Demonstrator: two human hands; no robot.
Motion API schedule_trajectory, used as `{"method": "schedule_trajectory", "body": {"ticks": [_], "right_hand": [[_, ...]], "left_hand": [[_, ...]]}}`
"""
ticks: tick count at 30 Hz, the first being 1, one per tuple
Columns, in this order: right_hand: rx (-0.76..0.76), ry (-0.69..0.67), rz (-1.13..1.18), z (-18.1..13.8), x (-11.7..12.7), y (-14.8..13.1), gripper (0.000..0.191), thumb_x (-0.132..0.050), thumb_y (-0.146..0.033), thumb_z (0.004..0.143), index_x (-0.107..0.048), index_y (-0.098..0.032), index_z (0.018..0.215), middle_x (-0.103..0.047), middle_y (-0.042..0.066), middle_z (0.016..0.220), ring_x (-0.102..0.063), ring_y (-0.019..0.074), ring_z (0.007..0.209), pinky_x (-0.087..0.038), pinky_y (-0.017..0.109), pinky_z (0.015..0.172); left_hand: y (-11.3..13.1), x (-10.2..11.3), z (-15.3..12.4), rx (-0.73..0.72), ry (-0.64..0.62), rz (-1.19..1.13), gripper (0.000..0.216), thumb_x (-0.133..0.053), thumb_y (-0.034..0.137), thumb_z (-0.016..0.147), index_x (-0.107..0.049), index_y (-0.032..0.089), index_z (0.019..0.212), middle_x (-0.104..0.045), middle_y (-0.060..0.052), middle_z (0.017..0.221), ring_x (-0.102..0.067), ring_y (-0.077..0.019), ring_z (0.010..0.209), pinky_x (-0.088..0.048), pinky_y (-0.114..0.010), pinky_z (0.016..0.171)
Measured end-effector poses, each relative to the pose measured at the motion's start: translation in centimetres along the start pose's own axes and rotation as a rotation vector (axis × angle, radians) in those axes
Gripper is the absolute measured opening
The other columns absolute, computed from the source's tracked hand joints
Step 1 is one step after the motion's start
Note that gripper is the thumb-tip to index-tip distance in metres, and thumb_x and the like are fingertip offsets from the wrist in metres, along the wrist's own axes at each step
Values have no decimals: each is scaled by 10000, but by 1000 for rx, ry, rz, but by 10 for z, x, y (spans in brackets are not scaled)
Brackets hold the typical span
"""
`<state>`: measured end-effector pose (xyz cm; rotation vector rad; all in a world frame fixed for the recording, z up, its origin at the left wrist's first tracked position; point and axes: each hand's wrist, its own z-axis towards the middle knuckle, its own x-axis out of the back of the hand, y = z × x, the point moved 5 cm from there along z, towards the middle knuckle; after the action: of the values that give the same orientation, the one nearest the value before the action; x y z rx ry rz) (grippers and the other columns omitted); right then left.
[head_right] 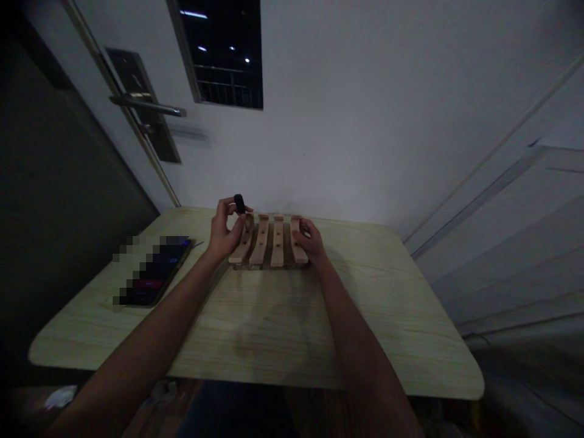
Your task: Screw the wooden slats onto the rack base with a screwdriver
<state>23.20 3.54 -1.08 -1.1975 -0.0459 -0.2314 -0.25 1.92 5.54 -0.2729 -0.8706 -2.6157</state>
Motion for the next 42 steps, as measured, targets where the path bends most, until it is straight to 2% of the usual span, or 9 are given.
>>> {"method": "schedule_trajectory", "body": {"ticks": [4,9,13,17,20,23,42], "right_hand": [[1,0,-14,0,-1,1,474,-608,-577,628,-556,-230,947,-644,97,1055,-593,235,968,-479,430,880],[4,2,-30,2,-1,2,486,-625,-589,615,-559,-239,945,-644,93,1054,-583,237,978,-477,427,874],[-10,5,5,2,-1,2,502,-637,-587,597,-560,-230,941,-642,104,1061,-589,243,977,-468,434,888],[-16,-4,-5,1,-2,3,504,-629,-595,607,-565,-236,953,-646,98,1058,-590,239,971,-471,430,875],[-7,-11,4,1,-2,2,504,-634,-598,612,-573,-242,964,-654,86,1044,-592,235,963,-472,428,875],[5,-5,-14,1,-1,2,503,-630,-605,623,-578,-239,963,-652,88,1048,-591,235,967,-477,423,868],[-15,-1,10,1,-1,6,508,-642,-585,628,-572,-222,977,-643,122,1082,-602,257,1000,-478,447,881]], "left_hand": [[-3,0,-1,14,3,24,234,-494,315,887,-471,205,1092,-667,-40,886,-604,-169,833,-438,-349,803],[-2,1,0,-39,53,158,159,-569,334,840,-533,201,920,-557,-13,796,-510,-159,769,-414,-312,710],[2,2,2,-73,61,134,138,-597,314,829,-532,193,840,-521,-3,776,-476,-140,736,-408,-285,673],[0,3,2,-36,82,87,220,-628,316,809,-551,197,977,-547,6,780,-493,-126,715,-427,-275,669],[-2,3,1,-12,99,59,398,-617,339,817,-493,215,1174,-584,-4,839,-525,-128,734,-452,-282,690],[-3,2,1,-22,92,49,492,-585,367,840,-424,229,1283,-599,-23,906,-537,-132,748,-465,-291,708],[-2,2,-2,-58,57,87,431,-508,322,880,-451,234,1298,-629,-56,1013,-563,-154,832,-465,-314,767]]}}
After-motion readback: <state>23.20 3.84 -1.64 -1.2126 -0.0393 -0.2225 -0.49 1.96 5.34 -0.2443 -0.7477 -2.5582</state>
